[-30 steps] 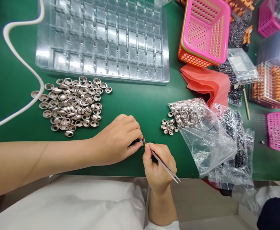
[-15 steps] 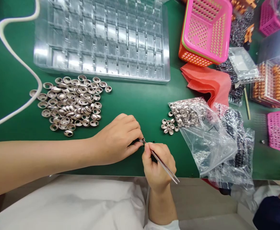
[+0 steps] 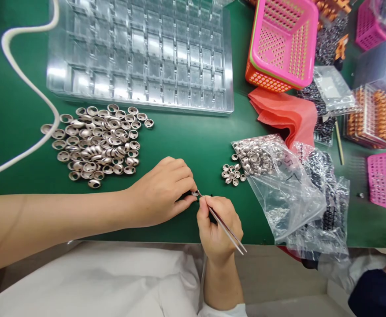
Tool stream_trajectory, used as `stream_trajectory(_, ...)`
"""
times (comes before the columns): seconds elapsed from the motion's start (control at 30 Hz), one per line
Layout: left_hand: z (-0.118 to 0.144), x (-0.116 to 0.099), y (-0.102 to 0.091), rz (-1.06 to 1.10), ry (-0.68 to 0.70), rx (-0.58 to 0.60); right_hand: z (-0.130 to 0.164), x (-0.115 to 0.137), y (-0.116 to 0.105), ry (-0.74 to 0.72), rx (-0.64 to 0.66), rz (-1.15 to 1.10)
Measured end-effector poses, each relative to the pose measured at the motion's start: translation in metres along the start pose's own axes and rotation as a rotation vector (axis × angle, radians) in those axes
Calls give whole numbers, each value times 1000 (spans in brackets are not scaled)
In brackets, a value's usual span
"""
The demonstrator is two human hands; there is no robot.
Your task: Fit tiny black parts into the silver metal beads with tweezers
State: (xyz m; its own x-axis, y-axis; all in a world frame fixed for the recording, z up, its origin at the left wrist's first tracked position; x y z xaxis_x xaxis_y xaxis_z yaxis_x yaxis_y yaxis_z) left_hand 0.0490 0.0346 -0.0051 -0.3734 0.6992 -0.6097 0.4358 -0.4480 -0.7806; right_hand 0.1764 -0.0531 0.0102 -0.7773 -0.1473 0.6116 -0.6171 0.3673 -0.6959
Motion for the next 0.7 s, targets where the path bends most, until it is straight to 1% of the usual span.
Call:
stream_trajectory(0.2, 0, 1, 1, -11, 7, -4, -1, 2, 0, -13, 10, -3)
stream_trajectory(0.43, 0, 1, -1, -3, 4, -3, -1, 2, -1, -9, -23, 12)
stream_trajectory(0.7, 1, 1, 1, -5, 3, -7, 0, 3, 0, -26, 7, 0)
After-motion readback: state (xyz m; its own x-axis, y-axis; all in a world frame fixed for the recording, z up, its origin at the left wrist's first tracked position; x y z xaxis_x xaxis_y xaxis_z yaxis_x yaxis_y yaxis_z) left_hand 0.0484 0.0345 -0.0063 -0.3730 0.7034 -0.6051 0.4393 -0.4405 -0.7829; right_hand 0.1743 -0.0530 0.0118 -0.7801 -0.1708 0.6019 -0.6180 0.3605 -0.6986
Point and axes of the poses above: each hand's wrist, its own z-axis away from the middle knuckle, its own y-axis out of the palm, x = y × z, the point moved 6 cm from there along -z, towards the middle knuckle, and after that the axes turned 7 degrees about x, right-handed, at the moved point
